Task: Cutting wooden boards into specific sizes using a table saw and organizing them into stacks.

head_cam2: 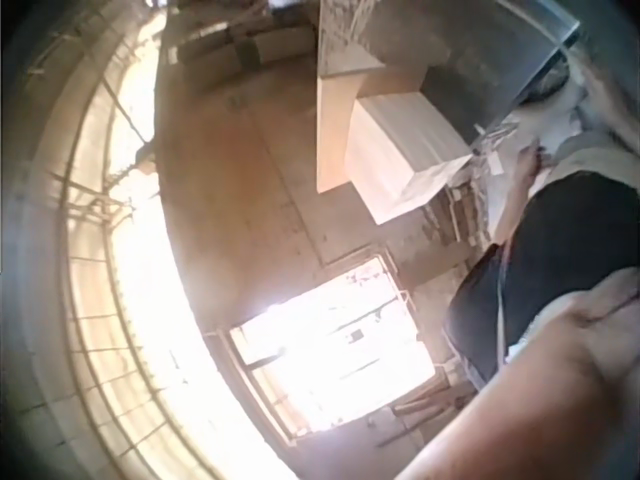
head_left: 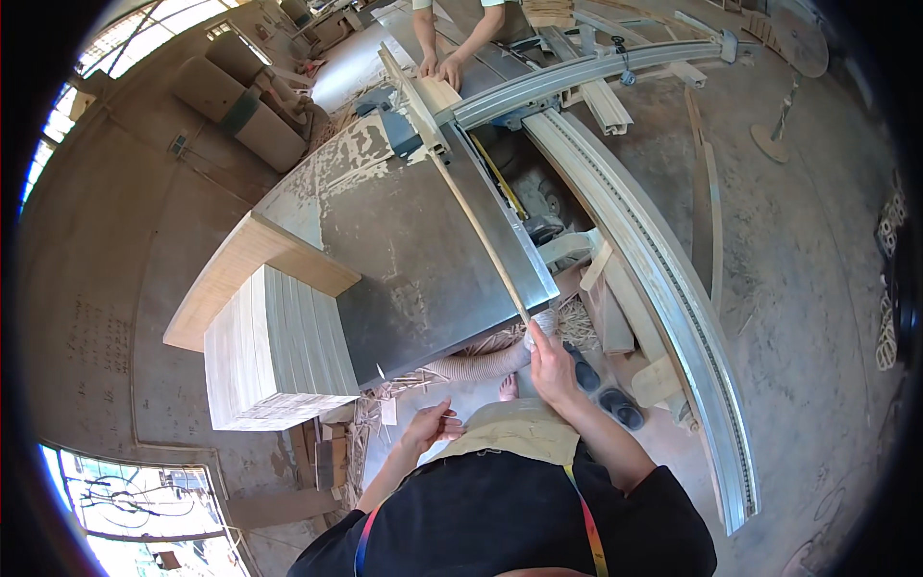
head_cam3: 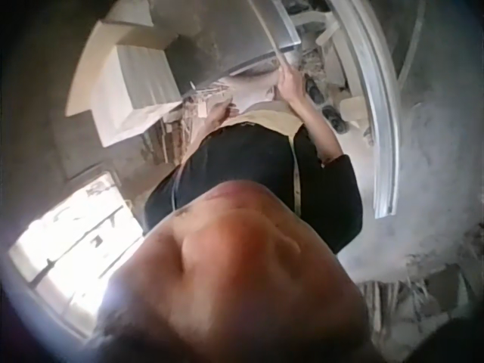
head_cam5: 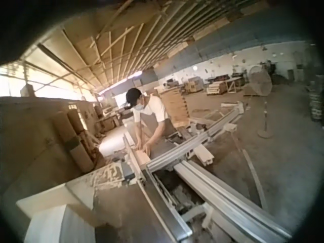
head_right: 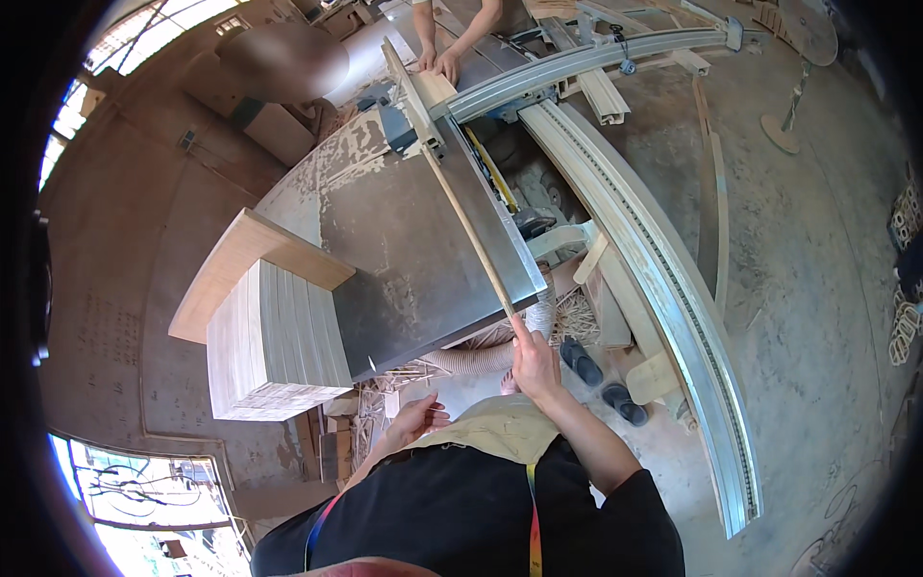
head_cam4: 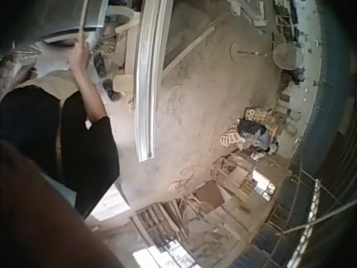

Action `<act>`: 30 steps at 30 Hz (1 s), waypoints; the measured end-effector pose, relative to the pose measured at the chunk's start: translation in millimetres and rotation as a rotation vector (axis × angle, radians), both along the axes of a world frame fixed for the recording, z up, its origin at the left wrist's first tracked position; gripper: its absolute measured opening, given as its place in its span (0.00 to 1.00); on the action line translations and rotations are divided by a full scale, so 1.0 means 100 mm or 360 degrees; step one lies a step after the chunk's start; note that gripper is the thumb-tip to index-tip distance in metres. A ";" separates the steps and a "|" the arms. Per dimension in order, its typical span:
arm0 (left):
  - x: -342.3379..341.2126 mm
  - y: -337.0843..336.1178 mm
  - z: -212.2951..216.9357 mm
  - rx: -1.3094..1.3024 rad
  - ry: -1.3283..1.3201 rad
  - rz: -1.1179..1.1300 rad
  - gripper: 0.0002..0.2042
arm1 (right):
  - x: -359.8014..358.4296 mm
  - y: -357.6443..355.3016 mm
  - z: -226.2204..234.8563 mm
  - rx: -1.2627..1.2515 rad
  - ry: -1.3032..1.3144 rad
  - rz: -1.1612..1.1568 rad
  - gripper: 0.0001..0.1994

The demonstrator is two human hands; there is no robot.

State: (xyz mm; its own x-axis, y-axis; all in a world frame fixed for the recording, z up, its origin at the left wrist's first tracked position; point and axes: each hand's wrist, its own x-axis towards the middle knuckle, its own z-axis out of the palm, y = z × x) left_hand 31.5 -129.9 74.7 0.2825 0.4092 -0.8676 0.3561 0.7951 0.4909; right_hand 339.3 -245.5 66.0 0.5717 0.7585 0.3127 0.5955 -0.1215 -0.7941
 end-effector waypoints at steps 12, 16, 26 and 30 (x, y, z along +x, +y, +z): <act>-0.07 -0.01 -0.01 -0.0008 0.0037 -0.0028 0.25 | 0.00 -0.10 0.10 -0.0072 0.0095 0.0025 0.27; -0.09 -0.01 -0.04 -0.0006 0.0034 -0.0045 0.25 | -0.01 -0.14 0.10 0.0009 0.0093 0.0020 0.27; 0.10 -0.03 -0.03 0.0038 0.0020 -0.0116 0.25 | 0.10 -0.33 0.25 0.0066 0.0081 0.0018 0.27; 0.24 0.01 0.01 0.0078 -0.0006 -0.0151 0.25 | 0.19 -0.18 0.38 0.0113 0.0053 -0.0006 0.27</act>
State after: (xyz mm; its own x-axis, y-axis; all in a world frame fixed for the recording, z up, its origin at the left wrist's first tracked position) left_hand 55.1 -128.9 75.5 0.3253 0.4221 -0.8462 0.4265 0.7331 0.5297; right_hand 358.8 -263.8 103.7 0.5856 0.7328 0.3465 0.5681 -0.0662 -0.8203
